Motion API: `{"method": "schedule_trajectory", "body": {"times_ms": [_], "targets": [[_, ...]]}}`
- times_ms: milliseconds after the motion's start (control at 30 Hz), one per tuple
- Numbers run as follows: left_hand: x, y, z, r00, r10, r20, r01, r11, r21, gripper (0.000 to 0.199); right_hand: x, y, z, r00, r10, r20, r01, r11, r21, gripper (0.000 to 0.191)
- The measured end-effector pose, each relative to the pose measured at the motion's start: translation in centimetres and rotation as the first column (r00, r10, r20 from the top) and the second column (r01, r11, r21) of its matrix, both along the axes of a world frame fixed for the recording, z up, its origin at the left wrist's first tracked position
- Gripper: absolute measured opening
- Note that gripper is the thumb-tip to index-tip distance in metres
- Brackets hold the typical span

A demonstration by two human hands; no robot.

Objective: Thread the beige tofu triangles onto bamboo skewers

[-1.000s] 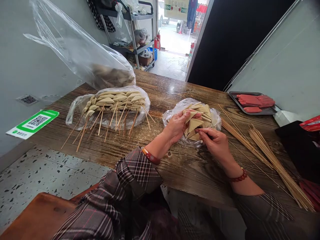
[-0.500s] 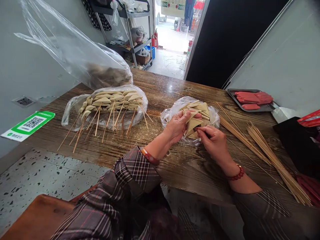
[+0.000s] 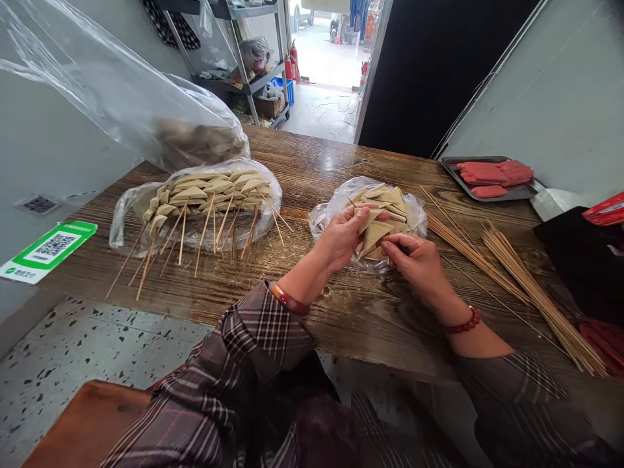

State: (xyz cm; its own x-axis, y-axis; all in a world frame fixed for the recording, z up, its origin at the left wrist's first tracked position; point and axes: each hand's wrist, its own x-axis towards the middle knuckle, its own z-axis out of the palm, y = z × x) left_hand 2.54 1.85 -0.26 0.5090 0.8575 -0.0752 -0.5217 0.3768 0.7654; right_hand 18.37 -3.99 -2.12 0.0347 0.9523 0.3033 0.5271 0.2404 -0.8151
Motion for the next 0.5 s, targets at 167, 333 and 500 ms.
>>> {"method": "schedule_trajectory", "body": {"times_ms": [167,333,500], "targets": [[-0.7,1.0,0.3,0.992,0.087,-0.095,-0.076,0.991,0.114,0.032,1.1,0.4,0.4,0.99,-0.137,-0.044,0.14,0.986,0.094,0.019],[-1.4,2.4,-0.4,0.86,0.309,-0.407,-0.113,0.892,0.438,0.007,2.3,1.0,0.6,0.955,-0.252,-0.156,0.269,0.958,0.1,0.023],[-1.6,2.9,-1.4,0.514,0.573,-0.638,0.229,0.626,0.746,0.011,2.3,1.1,0.6,0.966,-0.224,-0.129,0.241,0.96,0.14,0.024]]}}
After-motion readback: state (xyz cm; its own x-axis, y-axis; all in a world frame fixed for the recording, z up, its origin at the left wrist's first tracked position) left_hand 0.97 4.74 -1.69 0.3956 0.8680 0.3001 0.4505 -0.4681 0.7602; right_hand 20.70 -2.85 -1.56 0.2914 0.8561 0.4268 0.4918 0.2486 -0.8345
